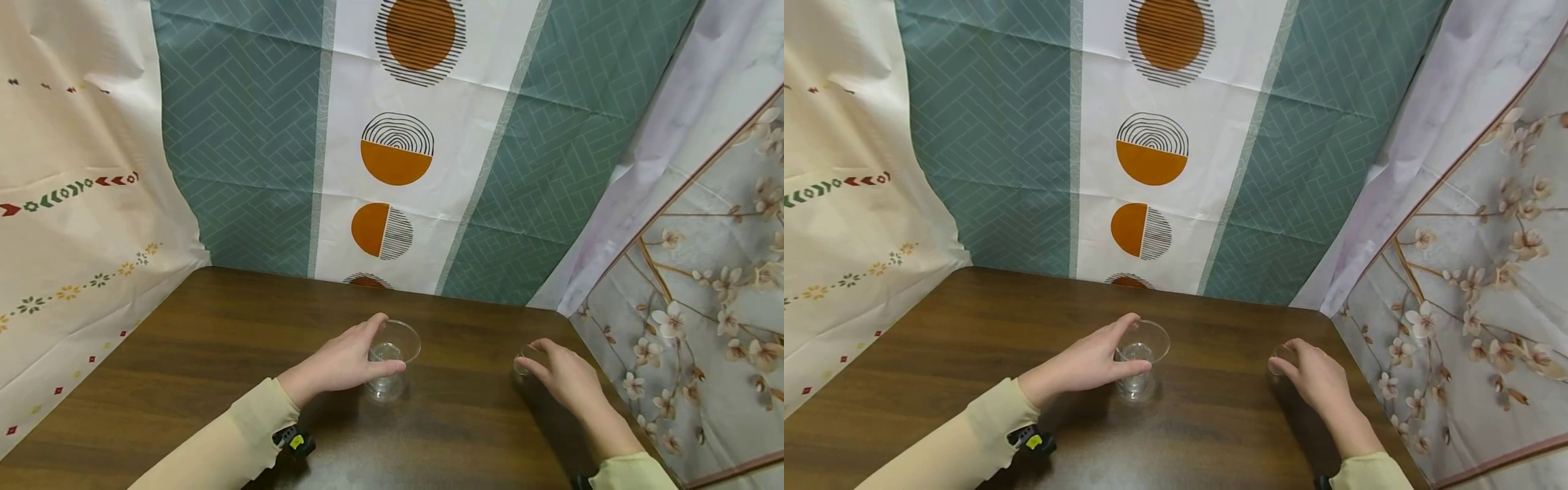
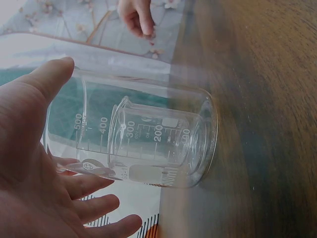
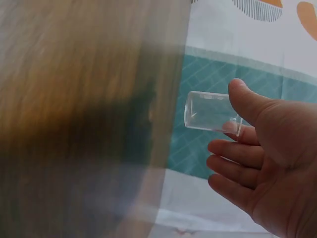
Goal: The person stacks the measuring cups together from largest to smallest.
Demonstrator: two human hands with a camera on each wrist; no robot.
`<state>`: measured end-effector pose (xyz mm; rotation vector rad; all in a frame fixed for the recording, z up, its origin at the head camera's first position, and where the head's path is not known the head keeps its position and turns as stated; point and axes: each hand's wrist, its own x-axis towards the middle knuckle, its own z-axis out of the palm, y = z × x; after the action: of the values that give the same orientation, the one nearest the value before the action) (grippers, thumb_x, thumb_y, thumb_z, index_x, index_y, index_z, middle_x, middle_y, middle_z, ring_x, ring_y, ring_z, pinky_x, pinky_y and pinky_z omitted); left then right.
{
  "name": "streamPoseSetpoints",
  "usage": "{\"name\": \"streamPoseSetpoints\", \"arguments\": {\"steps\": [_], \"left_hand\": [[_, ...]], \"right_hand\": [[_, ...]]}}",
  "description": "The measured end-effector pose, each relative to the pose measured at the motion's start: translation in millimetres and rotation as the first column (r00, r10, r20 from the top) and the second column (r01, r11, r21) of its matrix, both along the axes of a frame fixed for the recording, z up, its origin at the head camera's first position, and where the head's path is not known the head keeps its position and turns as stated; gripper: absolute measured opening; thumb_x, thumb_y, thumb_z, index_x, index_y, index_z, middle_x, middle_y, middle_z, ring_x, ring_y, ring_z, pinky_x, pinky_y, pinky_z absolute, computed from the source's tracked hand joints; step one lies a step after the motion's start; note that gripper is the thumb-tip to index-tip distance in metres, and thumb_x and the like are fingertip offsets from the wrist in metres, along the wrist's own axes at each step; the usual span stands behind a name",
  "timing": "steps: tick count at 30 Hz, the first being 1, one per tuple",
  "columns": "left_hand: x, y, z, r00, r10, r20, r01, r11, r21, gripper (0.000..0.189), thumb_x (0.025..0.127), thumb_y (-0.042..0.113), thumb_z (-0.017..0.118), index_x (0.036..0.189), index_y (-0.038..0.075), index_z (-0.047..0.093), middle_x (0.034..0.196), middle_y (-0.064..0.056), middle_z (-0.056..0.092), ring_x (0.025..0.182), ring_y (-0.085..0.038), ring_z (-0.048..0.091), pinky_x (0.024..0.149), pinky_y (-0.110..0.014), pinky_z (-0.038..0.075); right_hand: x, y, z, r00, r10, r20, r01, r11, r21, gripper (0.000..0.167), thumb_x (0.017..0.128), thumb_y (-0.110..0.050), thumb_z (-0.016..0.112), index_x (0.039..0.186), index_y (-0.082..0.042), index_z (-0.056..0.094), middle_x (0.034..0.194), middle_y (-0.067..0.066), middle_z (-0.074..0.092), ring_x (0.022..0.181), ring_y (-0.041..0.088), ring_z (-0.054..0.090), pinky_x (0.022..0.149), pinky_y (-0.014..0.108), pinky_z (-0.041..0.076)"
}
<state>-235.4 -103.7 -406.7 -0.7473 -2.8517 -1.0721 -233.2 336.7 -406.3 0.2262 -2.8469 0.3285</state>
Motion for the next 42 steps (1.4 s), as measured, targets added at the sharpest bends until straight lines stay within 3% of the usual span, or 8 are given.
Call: {"name": "streamPoseSetpoints", "arguments": {"steps": [7, 15, 21, 28, 33, 42], "left_hand": [[-1.8, -0.3, 1.6, 1.000, -0.007, -0.009, 0.007, 1.000, 0.001, 0.101, 0.092, 0.073, 0.077, 0.164, 0.011, 0.042, 0.157, -0.016, 0.057, 0.136, -0.031, 0.059, 0.107, -0.057, 0.053], [-2.4, 0.0, 4.1, 1.000, -0.004, -0.017, 0.004, 1.000, 0.006, 0.101, 0.093, 0.073, 0.077, 0.164, 0.010, 0.043, 0.158, -0.017, 0.057, 0.137, -0.033, 0.060, 0.106, -0.060, 0.054], [-2.3, 0.5, 2.6, 1.000, -0.001, -0.010, 0.001, 1.000, -0.006, 0.102, 0.093, 0.073, 0.076, 0.165, 0.011, 0.041, 0.160, -0.017, 0.055, 0.139, -0.033, 0.059, 0.107, -0.060, 0.053], [-3.5, 1.2, 0.8, 1.000, -0.006, -0.015, 0.006, 1.000, -0.008, 0.101, 0.093, 0.073, 0.076, 0.165, 0.011, 0.042, 0.158, -0.016, 0.057, 0.138, -0.033, 0.059, 0.106, -0.060, 0.053], [-2.7, 1.6, 0.7, 1.000, -0.002, -0.019, 0.002, 1.000, -0.007, 0.102, 0.093, 0.073, 0.076, 0.165, 0.010, 0.041, 0.159, -0.015, 0.056, 0.140, -0.033, 0.058, 0.108, -0.060, 0.053], [-1.0, 1.6, 0.5, 1.000, -0.005, -0.005, 0.005, 1.000, -0.006, 0.102, 0.094, 0.072, 0.076, 0.166, 0.009, 0.041, 0.160, -0.017, 0.055, 0.142, -0.034, 0.057, 0.109, -0.061, 0.051]], "right_hand": [[-6.7, -17.2, 10.0, 0.999, 0.025, -0.037, -0.026, 1.000, -0.017, 0.067, 0.100, -0.058, 0.078, 0.133, 0.000, 0.072, 0.118, 0.020, 0.079, 0.095, 0.041, 0.076, 0.071, 0.057, 0.058], [-13.0, -36.4, 17.8, 0.996, 0.045, -0.079, -0.048, 0.998, -0.030, 0.058, 0.098, -0.050, 0.084, 0.130, -0.003, 0.075, 0.103, 0.013, 0.081, 0.087, 0.035, 0.075, 0.069, 0.054, 0.057], [-14.9, -50.4, 22.5, 0.996, 0.060, -0.072, -0.063, 0.997, -0.038, 0.056, 0.098, -0.048, 0.084, 0.131, -0.004, 0.075, 0.111, 0.014, 0.080, 0.094, 0.037, 0.075, 0.077, 0.058, 0.058], [-15.5, -64.1, 26.6, 0.994, 0.083, -0.069, -0.086, 0.995, -0.042, 0.058, 0.099, -0.048, 0.082, 0.135, -0.003, 0.074, 0.129, 0.016, 0.077, 0.114, 0.041, 0.073, 0.089, 0.062, 0.057], [-15.2, -72.7, 28.8, 0.990, 0.112, -0.085, -0.117, 0.992, -0.052, 0.060, 0.099, -0.047, 0.083, 0.138, -0.002, 0.072, 0.133, 0.016, 0.076, 0.124, 0.042, 0.070, 0.095, 0.064, 0.055], [-13.7, -87.3, 30.9, 0.980, 0.160, -0.118, -0.167, 0.985, -0.046, 0.052, 0.098, -0.042, 0.086, 0.132, -0.005, 0.075, 0.138, 0.016, 0.074, 0.128, 0.040, 0.068, 0.097, 0.064, 0.055]]}}
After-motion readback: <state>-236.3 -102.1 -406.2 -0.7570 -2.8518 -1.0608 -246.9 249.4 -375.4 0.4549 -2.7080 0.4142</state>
